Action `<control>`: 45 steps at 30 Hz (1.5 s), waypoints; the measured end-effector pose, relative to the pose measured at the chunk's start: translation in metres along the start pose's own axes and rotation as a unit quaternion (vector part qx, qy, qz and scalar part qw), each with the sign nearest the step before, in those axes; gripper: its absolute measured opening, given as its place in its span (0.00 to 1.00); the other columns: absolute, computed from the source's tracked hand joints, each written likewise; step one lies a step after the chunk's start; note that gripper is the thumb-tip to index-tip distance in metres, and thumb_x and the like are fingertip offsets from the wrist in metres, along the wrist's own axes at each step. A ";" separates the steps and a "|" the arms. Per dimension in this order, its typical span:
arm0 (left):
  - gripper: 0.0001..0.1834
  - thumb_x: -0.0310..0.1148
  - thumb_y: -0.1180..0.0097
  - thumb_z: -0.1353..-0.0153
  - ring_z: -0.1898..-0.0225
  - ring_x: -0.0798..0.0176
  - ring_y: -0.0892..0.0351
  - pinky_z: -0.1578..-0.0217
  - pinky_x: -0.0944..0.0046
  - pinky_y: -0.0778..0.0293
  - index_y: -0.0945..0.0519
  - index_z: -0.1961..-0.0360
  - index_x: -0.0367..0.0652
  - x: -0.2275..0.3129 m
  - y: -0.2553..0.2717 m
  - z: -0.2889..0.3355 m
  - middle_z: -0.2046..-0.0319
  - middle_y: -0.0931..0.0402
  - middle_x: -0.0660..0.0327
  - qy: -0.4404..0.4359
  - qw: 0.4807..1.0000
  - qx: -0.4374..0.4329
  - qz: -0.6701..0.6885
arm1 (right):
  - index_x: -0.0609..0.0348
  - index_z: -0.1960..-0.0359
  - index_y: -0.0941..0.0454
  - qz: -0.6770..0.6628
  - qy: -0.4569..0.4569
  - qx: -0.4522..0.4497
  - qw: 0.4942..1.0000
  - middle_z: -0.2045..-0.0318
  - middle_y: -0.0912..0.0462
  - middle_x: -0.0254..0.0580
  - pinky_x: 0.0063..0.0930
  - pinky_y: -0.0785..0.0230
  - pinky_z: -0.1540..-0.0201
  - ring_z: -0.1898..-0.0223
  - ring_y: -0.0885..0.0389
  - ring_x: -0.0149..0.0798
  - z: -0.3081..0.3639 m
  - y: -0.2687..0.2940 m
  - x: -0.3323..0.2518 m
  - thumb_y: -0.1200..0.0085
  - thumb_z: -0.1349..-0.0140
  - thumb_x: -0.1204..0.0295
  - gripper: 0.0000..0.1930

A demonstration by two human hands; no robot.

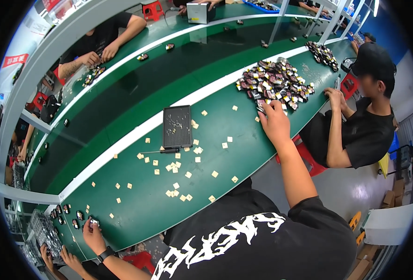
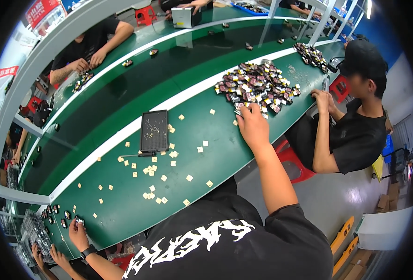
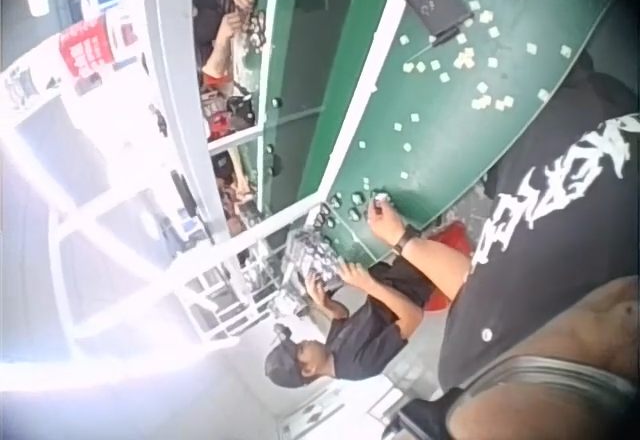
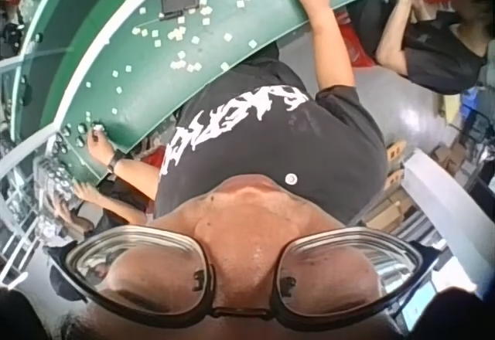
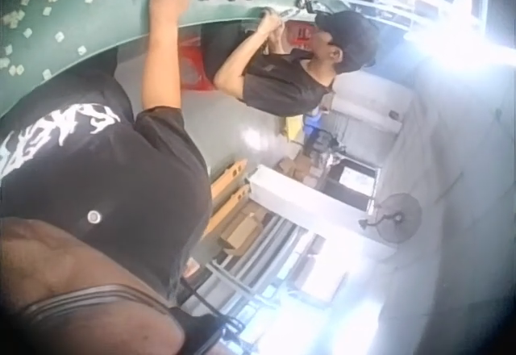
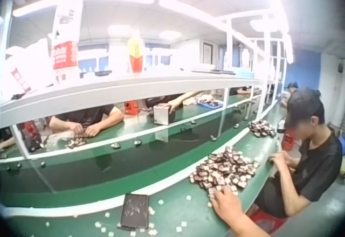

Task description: Assembling components of smartwatch modules, including applying small adhesive stickers and internal parts on a factory production line.

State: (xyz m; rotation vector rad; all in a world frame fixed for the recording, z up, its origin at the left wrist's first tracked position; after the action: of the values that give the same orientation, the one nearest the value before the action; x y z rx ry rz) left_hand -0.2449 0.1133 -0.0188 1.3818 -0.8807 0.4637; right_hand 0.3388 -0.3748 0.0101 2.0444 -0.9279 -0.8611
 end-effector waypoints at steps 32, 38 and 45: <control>0.19 0.23 0.48 0.28 0.68 0.68 0.18 0.72 0.73 0.25 0.29 0.38 0.35 0.227 -0.203 0.137 0.59 0.18 0.55 0.135 0.703 -0.515 0.471 | 0.49 0.46 0.20 -0.255 0.359 -0.171 0.881 0.52 0.20 0.37 0.34 0.21 0.64 0.64 0.16 0.41 0.094 0.064 -0.186 0.39 0.39 0.70 0.18; 0.16 0.18 0.48 0.29 0.63 0.65 0.15 0.65 0.70 0.19 0.31 0.43 0.33 0.206 -0.209 0.141 0.57 0.19 0.52 0.035 0.791 -0.419 0.444 | 0.61 0.47 0.21 -0.348 0.151 -0.280 0.882 0.57 0.18 0.44 0.33 0.24 0.61 0.64 0.17 0.45 0.106 0.056 -0.183 0.39 0.34 0.74 0.15; 0.13 0.15 0.50 0.30 0.58 0.61 0.13 0.56 0.67 0.16 0.33 0.46 0.31 0.202 -0.213 0.149 0.55 0.20 0.48 0.007 0.828 -0.388 0.405 | 0.63 0.53 0.22 -0.346 0.051 -0.409 0.843 0.67 0.17 0.54 0.44 0.25 0.62 0.64 0.17 0.57 0.113 0.054 -0.209 0.43 0.33 0.76 0.09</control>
State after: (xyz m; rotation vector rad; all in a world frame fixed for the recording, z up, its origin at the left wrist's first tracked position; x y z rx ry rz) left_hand -0.0014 -0.1078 -0.0093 0.2026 -1.4329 0.6448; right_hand 0.1240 -0.2684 0.0523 1.5811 0.3005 -1.2249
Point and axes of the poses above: each hand's wrist, its own z-axis away from the middle knuckle, its own y-axis out of the back of the hand, x = y × z, the point moved 1 cm from there along -z, towards the middle knuckle
